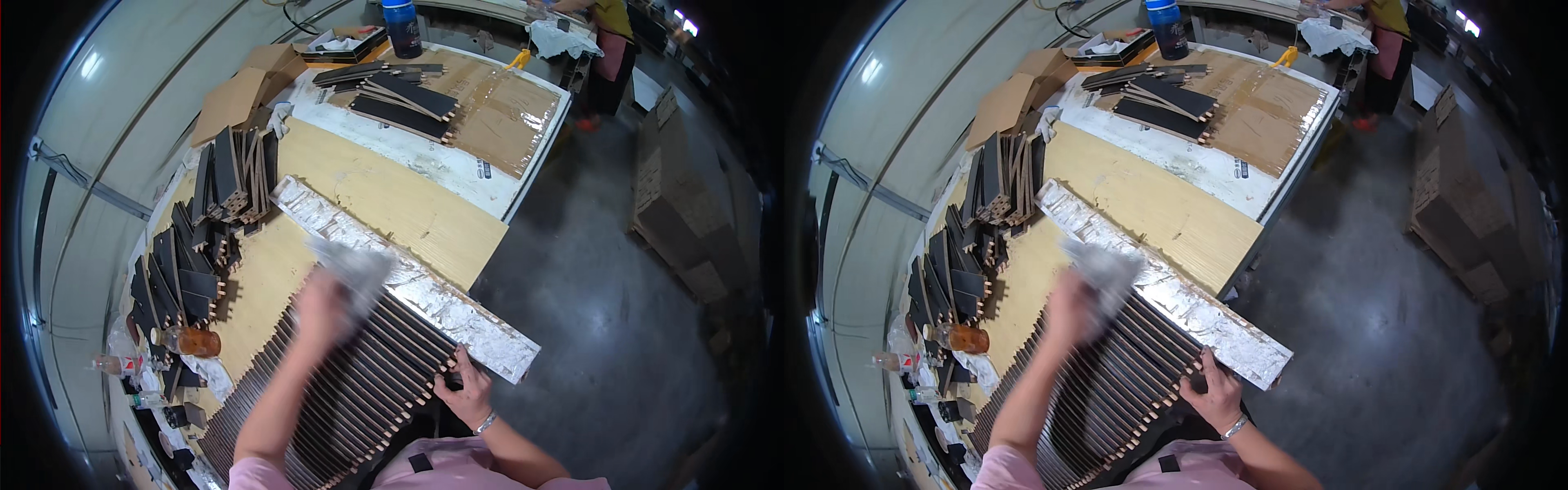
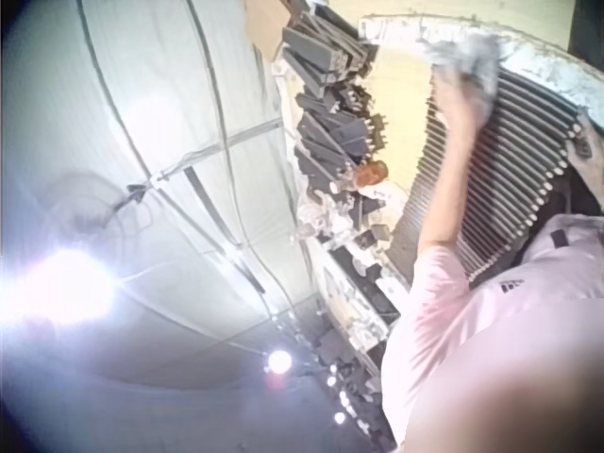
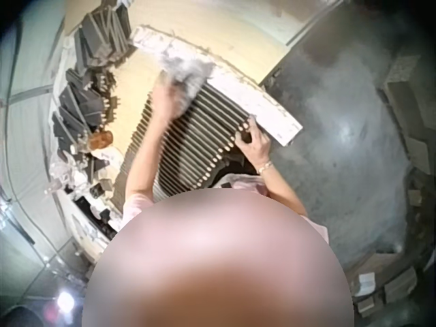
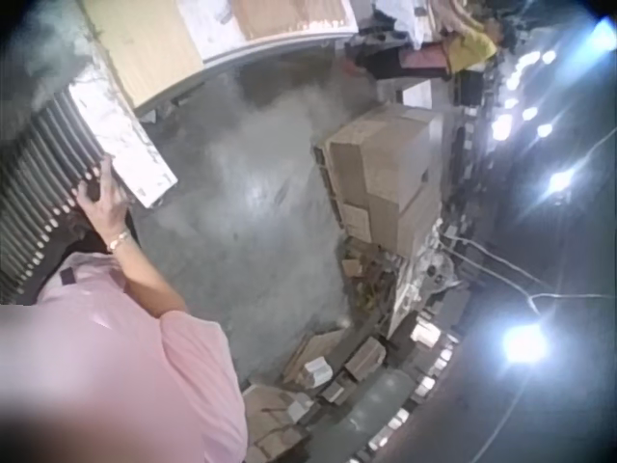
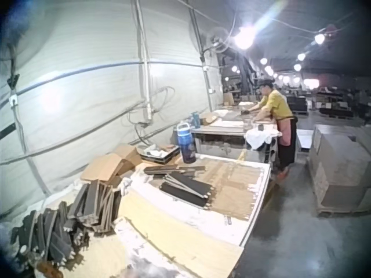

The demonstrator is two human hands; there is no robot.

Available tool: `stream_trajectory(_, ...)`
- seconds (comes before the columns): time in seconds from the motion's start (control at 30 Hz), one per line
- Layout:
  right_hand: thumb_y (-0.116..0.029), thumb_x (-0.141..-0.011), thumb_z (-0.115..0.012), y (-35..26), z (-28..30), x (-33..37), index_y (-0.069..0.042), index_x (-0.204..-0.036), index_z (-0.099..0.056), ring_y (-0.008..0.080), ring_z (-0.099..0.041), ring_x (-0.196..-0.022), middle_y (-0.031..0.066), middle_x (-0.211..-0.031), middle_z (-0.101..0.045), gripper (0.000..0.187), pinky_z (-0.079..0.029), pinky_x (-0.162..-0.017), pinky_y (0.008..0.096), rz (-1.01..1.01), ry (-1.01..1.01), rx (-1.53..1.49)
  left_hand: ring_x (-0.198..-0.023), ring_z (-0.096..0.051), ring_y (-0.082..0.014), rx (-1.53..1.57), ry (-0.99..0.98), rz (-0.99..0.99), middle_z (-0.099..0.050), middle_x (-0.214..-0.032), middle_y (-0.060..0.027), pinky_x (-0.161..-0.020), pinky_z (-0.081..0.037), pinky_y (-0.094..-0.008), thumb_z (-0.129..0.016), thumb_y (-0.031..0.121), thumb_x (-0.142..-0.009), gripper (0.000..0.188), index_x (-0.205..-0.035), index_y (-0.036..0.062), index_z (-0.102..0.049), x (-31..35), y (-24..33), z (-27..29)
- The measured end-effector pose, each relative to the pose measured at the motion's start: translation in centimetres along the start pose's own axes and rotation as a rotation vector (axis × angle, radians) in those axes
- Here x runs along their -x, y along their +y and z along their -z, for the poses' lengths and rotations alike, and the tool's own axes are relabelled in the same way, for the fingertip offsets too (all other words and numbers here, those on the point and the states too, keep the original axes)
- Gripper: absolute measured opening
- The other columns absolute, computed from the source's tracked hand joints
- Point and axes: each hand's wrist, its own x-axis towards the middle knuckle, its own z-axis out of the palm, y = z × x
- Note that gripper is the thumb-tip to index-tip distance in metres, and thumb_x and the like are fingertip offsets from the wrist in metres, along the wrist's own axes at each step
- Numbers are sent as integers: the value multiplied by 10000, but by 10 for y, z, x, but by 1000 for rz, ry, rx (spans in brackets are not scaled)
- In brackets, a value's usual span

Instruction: The person applies a liquid from a container to a small sponge and wipes a series of wooden slats arranged in a row, then uses a cloth to wipe them down.

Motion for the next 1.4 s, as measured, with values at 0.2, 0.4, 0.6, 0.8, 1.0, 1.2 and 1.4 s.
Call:
stream_trajectory(0.2, -253, -911, -975, -14, 0, -3, 78, -1648, -669, 319, -868, -910, 157, -1119, -882, 863, -715, -864, 438, -2, -17, 44, -1067, -773, -392, -298, -345, -177, -767, -1023, -156, -884, -622, -558, -893, 278, -887, 283, -1076, 100, -780, 31, 26, -1)
stream_trajectory(0.4, -234, -948, -958, -25, 6, -1, 49, -1714, -608, 363, -881, -1003, 200, -1272, -881, 889, -715, -882, 452, -110, -77, 13, -1088, -775, -386, -55, 23, 5, -780, -1165, -196, -915, -626, -532, -746, 228, -1092, 147, -1091, 82, -768, 50, -8, 59)
stream_trajectory(0.6, -238, -958, -956, -27, 2, 0, 41, -1739, -589, 360, -884, -1021, 214, -1299, -876, 907, -723, -887, 439, -91, -100, 9, -1035, -756, -409, -105, -230, -178, -766, -1102, -192, -896, -603, -547, -751, 146, -1008, 135, -1126, 105, -801, 72, -83, 39)
stream_trajectory(0.8, -202, -967, -953, -23, 2, 13, 49, -1743, -580, 320, -883, -1008, 224, -1337, -870, 897, -723, -895, 425, -178, -131, -21, -1046, -753, -417, -100, 136, -24, -767, -1104, -177, -908, -619, -531, -829, 84, -924, 208, -1127, 94, -792, 61, -47, 74)
stream_trajectory(1.0, -136, -1001, -918, -43, 8, 9, 40, -1771, -549, 306, -858, -1003, 199, -1270, -859, 872, -706, -892, 415, -237, -166, -59, -1009, -778, -412, -145, -146, 30, -783, -1064, -163, -953, -653, -532, -815, 119, -965, 159, -1124, 119, -806, 103, -87, 74)
stream_trajectory(1.2, -201, -966, -994, -81, 19, 52, 39, -1508, -649, 306, -829, -997, 190, -1197, -797, 686, -706, -902, 417, -355, -180, -208, -1150, -799, -449, 6, 111, 482, -797, -1251, -218, -1014, -635, -526, -824, 242, -1120, 293, -1348, 58, -818, 54, -218, 103)
stream_trajectory(1.4, -355, -936, -1040, -116, -15, 76, 37, -1648, -487, 364, -824, -1083, 230, -1359, -768, 983, -699, -969, 474, -399, -360, -237, -1164, -771, -464, 7, 66, 239, -780, -1265, -232, -1058, -623, -496, -805, 246, -1137, 323, -1361, 14, -788, 93, -184, 72)
